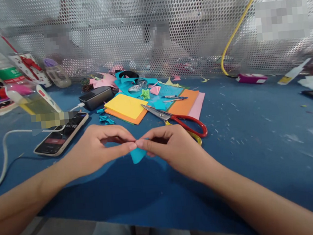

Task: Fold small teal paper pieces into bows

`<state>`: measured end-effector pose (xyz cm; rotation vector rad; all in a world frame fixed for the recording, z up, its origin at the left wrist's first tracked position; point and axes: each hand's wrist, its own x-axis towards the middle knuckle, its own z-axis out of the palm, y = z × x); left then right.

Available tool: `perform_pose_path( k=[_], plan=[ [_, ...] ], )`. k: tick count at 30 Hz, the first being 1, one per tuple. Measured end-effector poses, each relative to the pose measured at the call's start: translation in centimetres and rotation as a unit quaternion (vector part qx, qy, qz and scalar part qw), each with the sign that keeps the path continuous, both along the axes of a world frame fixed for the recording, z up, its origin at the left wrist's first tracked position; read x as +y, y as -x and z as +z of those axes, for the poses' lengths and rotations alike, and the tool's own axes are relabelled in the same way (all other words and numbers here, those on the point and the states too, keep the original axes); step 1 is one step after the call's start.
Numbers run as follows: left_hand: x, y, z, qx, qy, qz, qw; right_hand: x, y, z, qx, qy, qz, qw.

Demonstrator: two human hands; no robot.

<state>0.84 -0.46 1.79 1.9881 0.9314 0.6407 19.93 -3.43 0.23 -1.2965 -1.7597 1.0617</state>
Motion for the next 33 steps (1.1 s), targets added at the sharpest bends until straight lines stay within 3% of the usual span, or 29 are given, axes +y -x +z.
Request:
perform_pose_path(
  k=[3,6,10,13,16,22,33],
  plan=[
    [0.9,0.1,-0.5,0.044,0.102,0.014,0.994,0.1,0.1,-0.5,0.009,0.061,0.025,0.998],
    [1.8,0.1,-1.5,0.096,0.159,-0.007,0.983,-0.1,0.4,-1.1,-0.105,-0.010,0.018,0.994],
    [2.2,-0.2,-2.7,0.157,0.053,-0.032,0.986,0.1,0.5,-2.1,-0.241,-0.116,0.045,0.963],
    [2.0,-0.3,-3.0,0.184,-0.042,-0.020,0.982,0.8,0.2,-2.8,-0.282,-0.166,0.064,0.943],
    [1.7,-0.4,-3.0,0.197,-0.089,-0.016,0.976,1.2,-0.2,-3.0,-0.308,-0.209,0.097,0.923],
    [1.4,-0.6,-2.8,0.226,-0.111,-0.021,0.968,1.1,-0.6,-2.5,-0.364,-0.282,0.137,0.877],
    [1.2,-0.7,-2.8,0.256,-0.153,-0.047,0.953,1.7,-1.0,-2.5,-0.349,-0.279,0.186,0.875]
  ],
)
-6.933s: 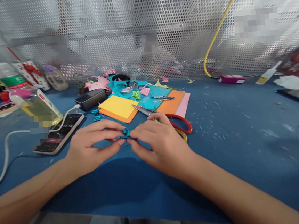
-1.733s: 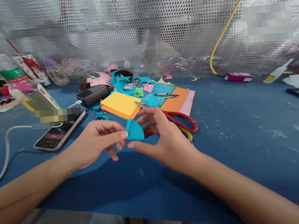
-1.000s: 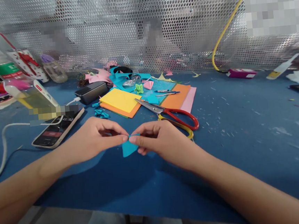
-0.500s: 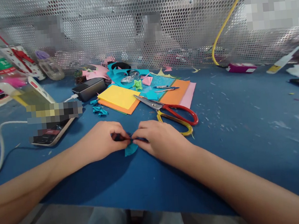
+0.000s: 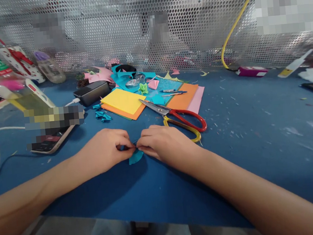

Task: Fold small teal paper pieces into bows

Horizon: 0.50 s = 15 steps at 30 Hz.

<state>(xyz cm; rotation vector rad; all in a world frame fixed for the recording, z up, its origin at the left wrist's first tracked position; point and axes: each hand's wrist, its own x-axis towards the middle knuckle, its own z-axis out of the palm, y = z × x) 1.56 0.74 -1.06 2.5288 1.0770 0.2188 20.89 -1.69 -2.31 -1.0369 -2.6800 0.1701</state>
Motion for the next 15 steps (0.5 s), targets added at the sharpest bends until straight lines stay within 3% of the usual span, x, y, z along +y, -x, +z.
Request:
perform_pose_path(
  k=[10,15],
  plan=[
    [-0.43,0.35,0.62,0.031,-0.033,-0.037,0.998,-0.22,0.40,0.17,-0.023,-0.032,0.007,0.999],
    [-0.50,0.47,0.71,0.067,-0.040,-0.035,0.996,-0.40,0.21,-0.07,-0.023,-0.053,-0.040,0.998]
  ],
)
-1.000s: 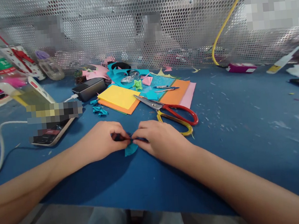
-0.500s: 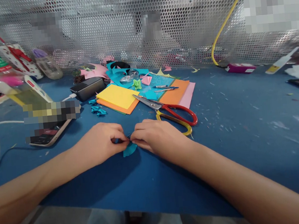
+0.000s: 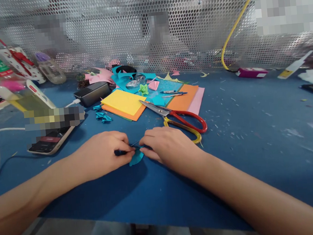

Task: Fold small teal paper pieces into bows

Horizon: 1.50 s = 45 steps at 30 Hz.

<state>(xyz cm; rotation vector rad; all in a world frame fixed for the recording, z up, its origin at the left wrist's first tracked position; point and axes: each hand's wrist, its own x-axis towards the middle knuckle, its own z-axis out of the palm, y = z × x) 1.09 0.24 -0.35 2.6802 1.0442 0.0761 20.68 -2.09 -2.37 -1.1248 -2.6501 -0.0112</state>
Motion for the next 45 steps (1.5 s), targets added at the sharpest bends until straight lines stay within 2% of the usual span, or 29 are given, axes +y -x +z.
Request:
perform_pose_path(
  k=[3,7,10,18,28,34,37,41,45],
  plan=[
    [0.0,0.1,0.0,0.001,0.000,0.002,1.000,-0.2,0.0,0.2,-0.033,-0.015,0.003,0.999],
    [0.0,0.4,0.2,-0.002,-0.004,-0.001,1.000,-0.6,0.2,0.4,-0.105,-0.084,0.005,0.991],
    [0.0,0.6,0.4,-0.001,-0.010,-0.015,1.000,-0.7,0.1,0.4,-0.114,-0.114,0.007,0.987],
    [0.0,0.5,0.3,0.017,-0.022,-0.014,1.000,-0.5,-0.3,0.6,-0.079,-0.068,0.021,0.994],
    [0.1,0.4,0.4,0.021,-0.039,-0.016,0.999,-0.6,-0.3,0.6,-0.071,-0.061,0.029,0.995],
    [0.0,0.5,0.6,0.026,-0.028,-0.012,0.999,-0.7,-0.3,0.5,-0.051,-0.032,0.004,0.998],
    [0.2,0.4,0.4,0.009,-0.022,-0.012,1.000,-0.2,-0.3,0.3,-0.013,0.023,-0.022,0.999],
    [0.5,0.0,-0.4,-0.053,0.015,0.032,0.998,0.6,-0.4,-0.2,0.059,0.131,-0.066,0.987],
    [0.8,-0.4,-1.2,-0.094,0.047,0.065,0.992,0.7,-0.2,-0.3,0.045,0.145,-0.045,0.987]
  ],
)
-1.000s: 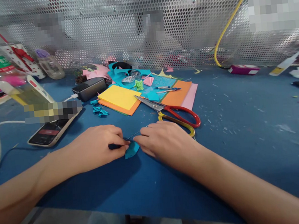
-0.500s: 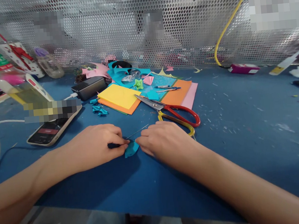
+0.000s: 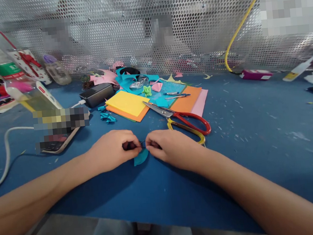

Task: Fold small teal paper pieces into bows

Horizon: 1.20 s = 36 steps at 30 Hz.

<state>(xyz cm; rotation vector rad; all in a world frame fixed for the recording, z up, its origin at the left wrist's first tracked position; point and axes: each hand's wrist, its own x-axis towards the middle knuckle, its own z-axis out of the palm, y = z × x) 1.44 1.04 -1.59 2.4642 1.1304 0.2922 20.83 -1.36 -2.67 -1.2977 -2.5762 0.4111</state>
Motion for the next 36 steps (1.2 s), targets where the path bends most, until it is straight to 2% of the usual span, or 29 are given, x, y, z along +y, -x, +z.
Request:
perform_pose_path(
  k=[4,7,11,14,16,20,24,33,36],
  plan=[
    [0.1,0.1,0.0,-0.032,0.035,0.006,0.999,-0.3,0.1,0.6,-0.066,-0.062,0.021,0.996],
    [0.2,0.3,0.4,-0.078,0.069,0.013,0.994,-0.4,-0.3,1.2,-0.091,-0.155,0.013,0.984],
    [0.0,0.4,1.1,-0.168,0.039,0.023,0.985,-0.6,-0.6,1.7,-0.038,-0.254,0.019,0.966],
    [-0.2,0.3,1.4,-0.225,-0.032,0.010,0.974,-0.7,-0.4,1.8,0.097,-0.247,-0.026,0.964],
    [-0.4,0.4,1.4,-0.253,-0.105,-0.015,0.962,-0.8,-0.2,1.8,0.179,-0.228,-0.051,0.956],
    [-0.6,0.5,1.4,-0.277,-0.228,-0.071,0.931,-1.0,0.2,1.9,0.276,-0.178,-0.050,0.943],
    [-0.6,0.6,1.3,-0.273,-0.256,-0.082,0.924,-1.3,0.6,2.0,0.324,-0.136,-0.056,0.935],
    [-0.8,0.4,1.6,-0.318,-0.292,-0.108,0.896,-1.9,1.0,2.5,0.323,-0.154,-0.073,0.931],
    [-0.8,0.3,1.8,-0.322,-0.307,-0.124,0.887,-2.0,1.0,2.6,0.331,-0.159,-0.059,0.928]
  ],
)
